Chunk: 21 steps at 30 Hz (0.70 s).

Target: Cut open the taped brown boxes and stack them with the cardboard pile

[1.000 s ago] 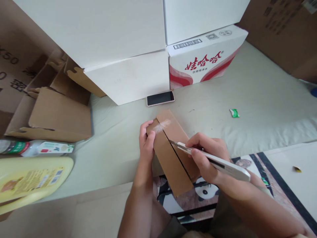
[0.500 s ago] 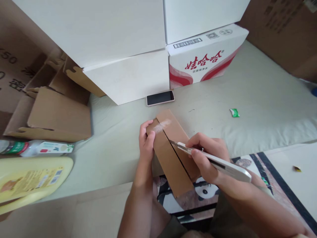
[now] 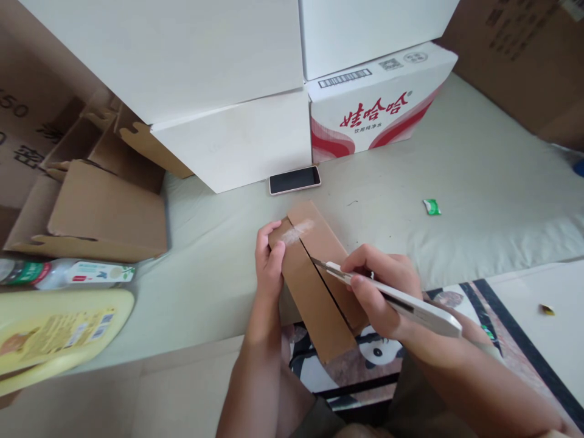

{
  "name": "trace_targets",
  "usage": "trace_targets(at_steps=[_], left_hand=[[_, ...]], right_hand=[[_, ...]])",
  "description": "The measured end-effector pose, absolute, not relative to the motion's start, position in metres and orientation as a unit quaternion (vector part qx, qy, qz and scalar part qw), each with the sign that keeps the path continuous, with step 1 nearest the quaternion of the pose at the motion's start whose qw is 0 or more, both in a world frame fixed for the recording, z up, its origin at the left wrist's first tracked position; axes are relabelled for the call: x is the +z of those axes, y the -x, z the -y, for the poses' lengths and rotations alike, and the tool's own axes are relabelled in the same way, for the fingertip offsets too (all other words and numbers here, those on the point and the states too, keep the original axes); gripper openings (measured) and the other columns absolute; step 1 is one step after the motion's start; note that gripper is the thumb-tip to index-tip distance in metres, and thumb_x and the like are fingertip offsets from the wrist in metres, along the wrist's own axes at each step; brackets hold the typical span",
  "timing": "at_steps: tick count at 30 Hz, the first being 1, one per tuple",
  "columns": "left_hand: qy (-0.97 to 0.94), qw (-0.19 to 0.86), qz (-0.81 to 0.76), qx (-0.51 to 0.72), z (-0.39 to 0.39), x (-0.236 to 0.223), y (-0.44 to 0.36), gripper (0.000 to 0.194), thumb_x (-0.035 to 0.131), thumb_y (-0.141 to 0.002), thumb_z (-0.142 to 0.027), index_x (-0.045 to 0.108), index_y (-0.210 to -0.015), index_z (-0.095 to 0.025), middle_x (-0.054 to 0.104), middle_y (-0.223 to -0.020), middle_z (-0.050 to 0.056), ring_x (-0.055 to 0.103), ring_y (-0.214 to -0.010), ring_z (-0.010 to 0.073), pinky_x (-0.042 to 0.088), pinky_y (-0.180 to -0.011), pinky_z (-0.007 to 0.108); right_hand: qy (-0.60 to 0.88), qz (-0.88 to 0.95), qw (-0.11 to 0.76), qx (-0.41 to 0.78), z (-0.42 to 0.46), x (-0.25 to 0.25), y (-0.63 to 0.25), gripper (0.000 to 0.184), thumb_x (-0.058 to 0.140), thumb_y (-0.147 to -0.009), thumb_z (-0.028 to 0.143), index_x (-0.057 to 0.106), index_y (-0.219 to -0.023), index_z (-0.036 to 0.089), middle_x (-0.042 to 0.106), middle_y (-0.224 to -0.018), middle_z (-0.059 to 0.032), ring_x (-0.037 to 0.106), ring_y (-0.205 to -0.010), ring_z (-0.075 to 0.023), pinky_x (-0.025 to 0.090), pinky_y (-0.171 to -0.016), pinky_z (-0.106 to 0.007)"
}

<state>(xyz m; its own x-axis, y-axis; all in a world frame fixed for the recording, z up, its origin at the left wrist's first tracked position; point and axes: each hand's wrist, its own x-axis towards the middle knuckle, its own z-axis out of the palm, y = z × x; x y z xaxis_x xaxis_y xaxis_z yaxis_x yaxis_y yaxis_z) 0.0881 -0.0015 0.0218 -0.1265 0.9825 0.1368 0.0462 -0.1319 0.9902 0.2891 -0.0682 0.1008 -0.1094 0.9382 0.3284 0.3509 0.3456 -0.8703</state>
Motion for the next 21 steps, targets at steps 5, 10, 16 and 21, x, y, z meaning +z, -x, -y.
trace_targets(at_steps=[5, 10, 16, 21], left_hand=[[-0.517, 0.416, -0.506, 0.551, 0.001, 0.021, -0.087, 0.042, 0.067, -0.088, -0.055, 0.065, -0.117, -0.025, 0.071, -0.102, 0.004, 0.064, -0.081, 0.0208, 0.052, -0.072, 0.034], [-0.512, 0.413, -0.509, 0.555, 0.001, 0.02, -0.087, 0.042, 0.068, -0.087, -0.053, 0.066, -0.117, -0.025, 0.072, -0.104, 0.005, 0.065, -0.082, 0.0208, 0.053, -0.072, 0.033], [-0.519, 0.413, -0.505, 0.552, 0.001, 0.02, -0.087, 0.043, 0.068, -0.087, -0.055, 0.065, -0.117, -0.025, 0.072, -0.104, 0.005, 0.066, -0.082, 0.0207, 0.053, -0.071, 0.033], [-0.513, 0.416, -0.505, 0.556, 0.0, 0.019, -0.087, 0.041, 0.068, -0.087, -0.053, 0.066, -0.117, -0.025, 0.072, -0.101, 0.005, 0.064, -0.078, 0.0199, 0.053, -0.068, 0.032]], right_hand=[[0.477, 0.673, 0.474, 0.309, 0.069, 0.099, -0.289, 0.009, 0.052, -0.091, 0.025, 0.055, -0.082, 0.024, 0.054, -0.053, 0.0055, 0.042, -0.042, -0.0096, 0.03, -0.043, -0.024], [0.479, 0.676, 0.466, 0.311, 0.068, 0.099, -0.288, 0.009, 0.053, -0.09, 0.025, 0.055, -0.082, 0.024, 0.055, -0.054, 0.0055, 0.043, -0.042, -0.0093, 0.031, -0.043, -0.023], [0.486, 0.668, 0.475, 0.303, 0.07, 0.092, -0.287, 0.01, 0.054, -0.091, 0.029, 0.057, -0.082, 0.025, 0.046, -0.05, 0.0075, 0.036, -0.04, -0.0096, 0.029, -0.044, -0.025], [0.482, 0.668, 0.482, 0.297, 0.071, 0.088, -0.286, 0.011, 0.054, -0.092, 0.028, 0.056, -0.082, 0.025, 0.042, -0.05, 0.0079, 0.035, -0.041, -0.0096, 0.027, -0.045, -0.025]])
